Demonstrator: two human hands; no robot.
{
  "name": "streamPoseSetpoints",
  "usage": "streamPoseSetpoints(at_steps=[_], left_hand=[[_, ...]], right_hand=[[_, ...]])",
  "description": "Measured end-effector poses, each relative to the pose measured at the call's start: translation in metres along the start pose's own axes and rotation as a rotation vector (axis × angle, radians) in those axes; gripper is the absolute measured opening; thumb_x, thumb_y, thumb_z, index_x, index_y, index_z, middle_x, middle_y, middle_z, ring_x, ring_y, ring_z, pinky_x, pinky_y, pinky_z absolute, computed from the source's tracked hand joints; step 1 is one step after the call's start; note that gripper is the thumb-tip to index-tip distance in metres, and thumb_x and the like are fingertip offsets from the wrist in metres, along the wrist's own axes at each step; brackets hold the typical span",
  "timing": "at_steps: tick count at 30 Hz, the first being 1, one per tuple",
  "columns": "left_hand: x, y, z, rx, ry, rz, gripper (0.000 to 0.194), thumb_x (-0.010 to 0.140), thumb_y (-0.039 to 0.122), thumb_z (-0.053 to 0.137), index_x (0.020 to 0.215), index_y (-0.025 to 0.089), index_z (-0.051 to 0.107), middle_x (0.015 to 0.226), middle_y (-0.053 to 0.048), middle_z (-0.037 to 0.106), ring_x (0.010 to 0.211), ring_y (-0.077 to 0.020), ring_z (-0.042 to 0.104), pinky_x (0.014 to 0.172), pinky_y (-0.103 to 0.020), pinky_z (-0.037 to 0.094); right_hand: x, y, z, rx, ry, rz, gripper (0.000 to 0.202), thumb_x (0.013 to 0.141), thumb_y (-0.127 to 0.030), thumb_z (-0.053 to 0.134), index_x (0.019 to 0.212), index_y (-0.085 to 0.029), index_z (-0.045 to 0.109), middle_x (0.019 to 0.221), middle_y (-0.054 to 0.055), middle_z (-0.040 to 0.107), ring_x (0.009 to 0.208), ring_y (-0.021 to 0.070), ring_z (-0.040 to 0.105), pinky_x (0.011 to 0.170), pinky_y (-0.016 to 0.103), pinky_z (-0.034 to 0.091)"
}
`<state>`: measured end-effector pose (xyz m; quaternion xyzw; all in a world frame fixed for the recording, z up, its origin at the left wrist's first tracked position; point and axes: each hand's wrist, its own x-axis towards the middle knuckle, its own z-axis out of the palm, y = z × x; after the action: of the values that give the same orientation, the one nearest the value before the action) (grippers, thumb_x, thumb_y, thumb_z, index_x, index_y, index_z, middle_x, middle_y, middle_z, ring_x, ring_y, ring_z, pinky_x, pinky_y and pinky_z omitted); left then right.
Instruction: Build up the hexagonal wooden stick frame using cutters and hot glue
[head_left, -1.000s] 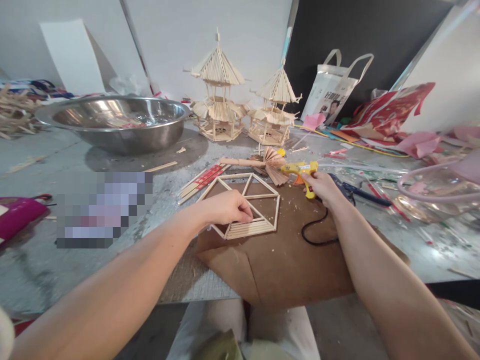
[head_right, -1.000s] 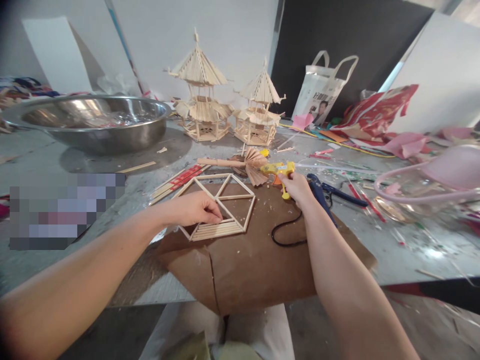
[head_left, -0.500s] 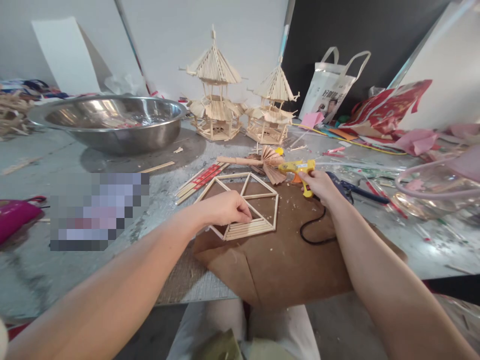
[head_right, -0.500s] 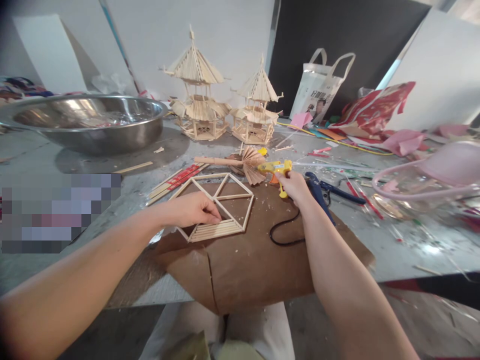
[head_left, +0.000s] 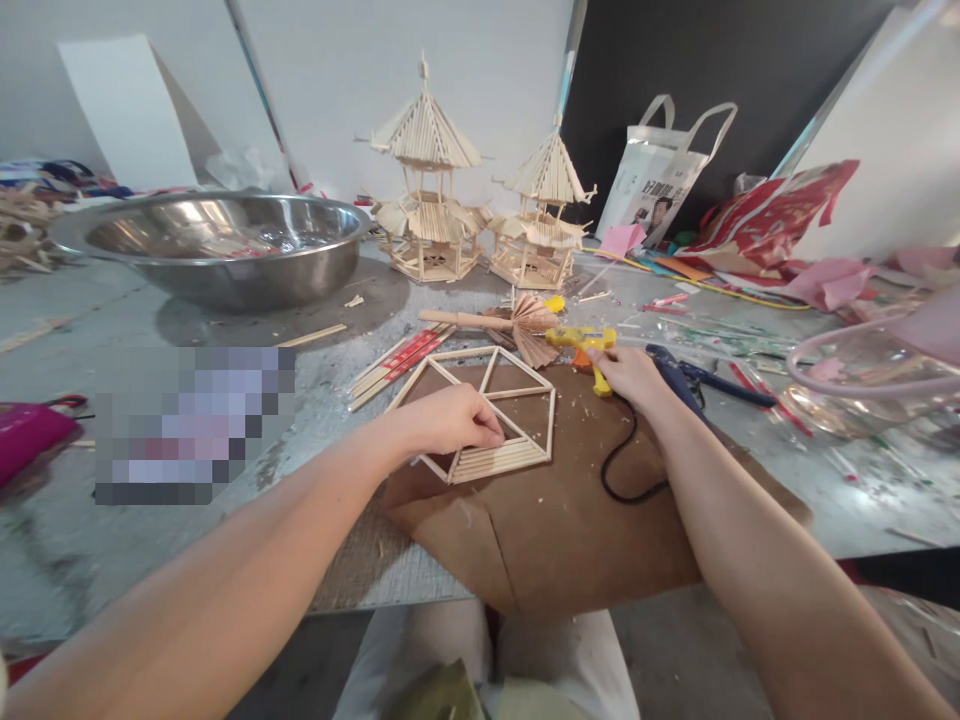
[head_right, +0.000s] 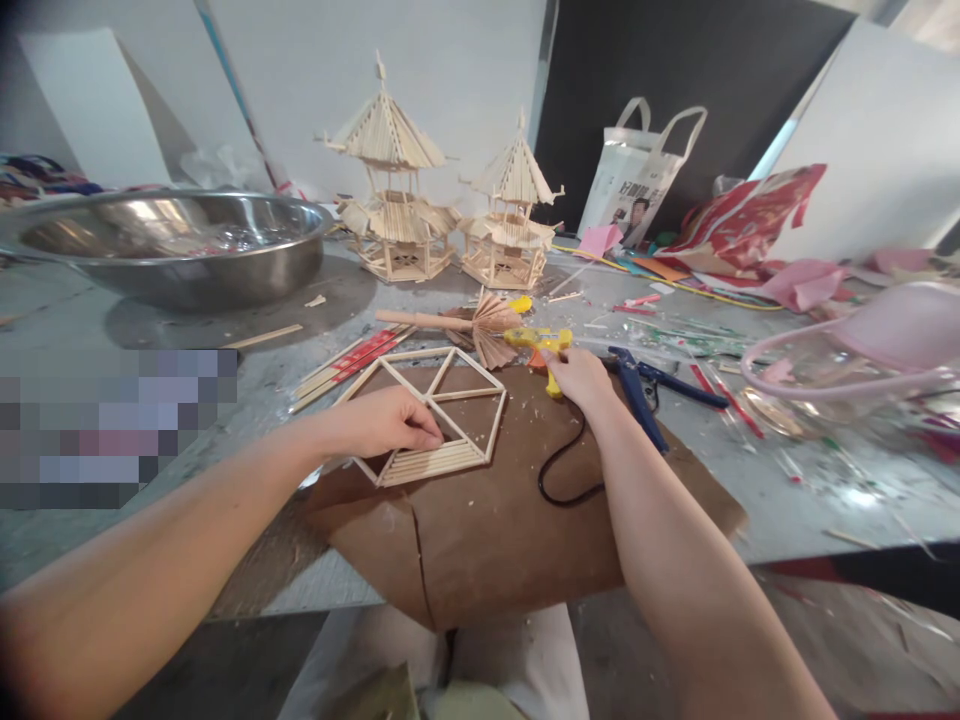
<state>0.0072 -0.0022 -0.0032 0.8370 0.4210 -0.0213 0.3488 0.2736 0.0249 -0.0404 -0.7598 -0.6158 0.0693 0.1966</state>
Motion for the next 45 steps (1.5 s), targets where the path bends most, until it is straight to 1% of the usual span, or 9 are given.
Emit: streamPoseSetpoints(at_steps=[6, 13, 17, 20, 23, 26, 31, 39, 45], left_hand=[[-0.001, 0.001, -0.001, 0.004, -0.005, -0.007, 0.026, 0.065, 0.035, 0.053, 0.078, 0.018, 0.068, 0.075, -0.001, 0.067, 0.067, -0.0123, 0.055, 0.06, -0.02, 0.036], [0.0, 0.0, -0.001, -0.005, -0.003, -0.004, 0.025, 0.065, 0.035, 0.054, 0.078, 0.019, 0.068, 0.074, 0.0, 0.067, 0.066, -0.0121, 0.055, 0.061, -0.02, 0.036], [0.0, 0.001, 0.0, 0.007, -0.002, 0.0, 0.025, 0.065, 0.035, 0.054, 0.077, 0.019, 0.068, 0.072, 0.0, 0.067, 0.065, -0.0124, 0.055, 0.06, -0.02, 0.035], [-0.001, 0.001, 0.0, 0.018, -0.003, 0.014, 0.024, 0.066, 0.035, 0.053, 0.077, 0.019, 0.068, 0.07, 0.001, 0.066, 0.064, -0.0123, 0.054, 0.059, -0.02, 0.035], [0.0, 0.001, 0.0, 0.02, -0.005, 0.024, 0.025, 0.066, 0.035, 0.053, 0.077, 0.019, 0.068, 0.07, 0.001, 0.066, 0.064, -0.0125, 0.054, 0.059, -0.021, 0.034], [0.0, 0.001, 0.0, 0.015, -0.013, 0.032, 0.024, 0.066, 0.035, 0.052, 0.077, 0.019, 0.068, 0.071, 0.0, 0.066, 0.065, -0.0129, 0.054, 0.059, -0.021, 0.034], [-0.001, 0.002, 0.0, 0.002, -0.016, 0.034, 0.023, 0.066, 0.033, 0.053, 0.078, 0.019, 0.067, 0.074, 0.0, 0.066, 0.067, -0.0129, 0.055, 0.06, -0.02, 0.035], [-0.001, -0.001, 0.001, 0.001, -0.034, 0.049, 0.025, 0.066, 0.033, 0.051, 0.08, 0.019, 0.066, 0.073, 0.001, 0.066, 0.067, -0.0118, 0.054, 0.06, -0.02, 0.035], [-0.001, -0.001, 0.001, 0.01, -0.035, 0.049, 0.024, 0.066, 0.031, 0.05, 0.078, 0.019, 0.067, 0.07, 0.002, 0.065, 0.065, -0.0114, 0.053, 0.059, -0.02, 0.035]], right_hand=[[-0.002, -0.004, 0.0, -0.073, -0.031, -0.002, 0.045, 0.075, -0.055, 0.033, 0.061, -0.019, 0.058, 0.064, 0.006, 0.061, 0.059, 0.0153, 0.054, 0.048, 0.022, 0.031], [-0.01, -0.013, -0.007, -0.104, 0.054, 0.086, 0.042, 0.072, -0.056, 0.04, 0.08, -0.021, 0.062, 0.08, 0.008, 0.063, 0.072, 0.0186, 0.056, 0.055, 0.025, 0.035], [-0.024, -0.028, -0.017, 0.02, 0.086, -0.15, 0.029, 0.07, -0.046, 0.05, 0.08, -0.021, 0.062, 0.076, 0.005, 0.061, 0.068, 0.0158, 0.053, 0.058, 0.025, 0.035], [-0.039, -0.041, -0.022, 0.206, -0.207, -0.398, 0.021, 0.069, -0.037, 0.053, 0.076, -0.019, 0.061, 0.065, 0.0, 0.058, 0.058, 0.011, 0.049, 0.056, 0.023, 0.035], [-0.052, -0.051, -0.024, 0.299, -0.534, -0.505, 0.022, 0.067, -0.034, 0.054, 0.081, -0.017, 0.059, 0.062, -0.002, 0.055, 0.057, 0.0096, 0.047, 0.053, 0.021, 0.035], [-0.058, -0.054, -0.024, 0.274, -0.684, -0.551, 0.032, 0.062, -0.036, 0.059, 0.088, -0.017, 0.057, 0.065, -0.003, 0.054, 0.058, 0.0095, 0.047, 0.051, 0.02, 0.034], [-0.066, -0.062, -0.026, 0.082, -0.609, -0.635, 0.044, 0.054, -0.043, 0.065, 0.09, -0.02, 0.057, 0.07, -0.002, 0.055, 0.06, 0.0105, 0.047, 0.051, 0.021, 0.032], [-0.077, -0.072, -0.025, -0.048, -0.513, -0.71, 0.034, 0.061, -0.046, 0.057, 0.084, -0.021, 0.055, 0.078, -0.001, 0.058, 0.066, 0.012, 0.05, 0.051, 0.021, 0.028], [-0.077, -0.072, -0.023, -0.049, -0.52, -0.722, 0.031, 0.062, -0.045, 0.057, 0.082, -0.021, 0.055, 0.075, -0.001, 0.057, 0.064, 0.0114, 0.049, 0.052, 0.021, 0.028]])
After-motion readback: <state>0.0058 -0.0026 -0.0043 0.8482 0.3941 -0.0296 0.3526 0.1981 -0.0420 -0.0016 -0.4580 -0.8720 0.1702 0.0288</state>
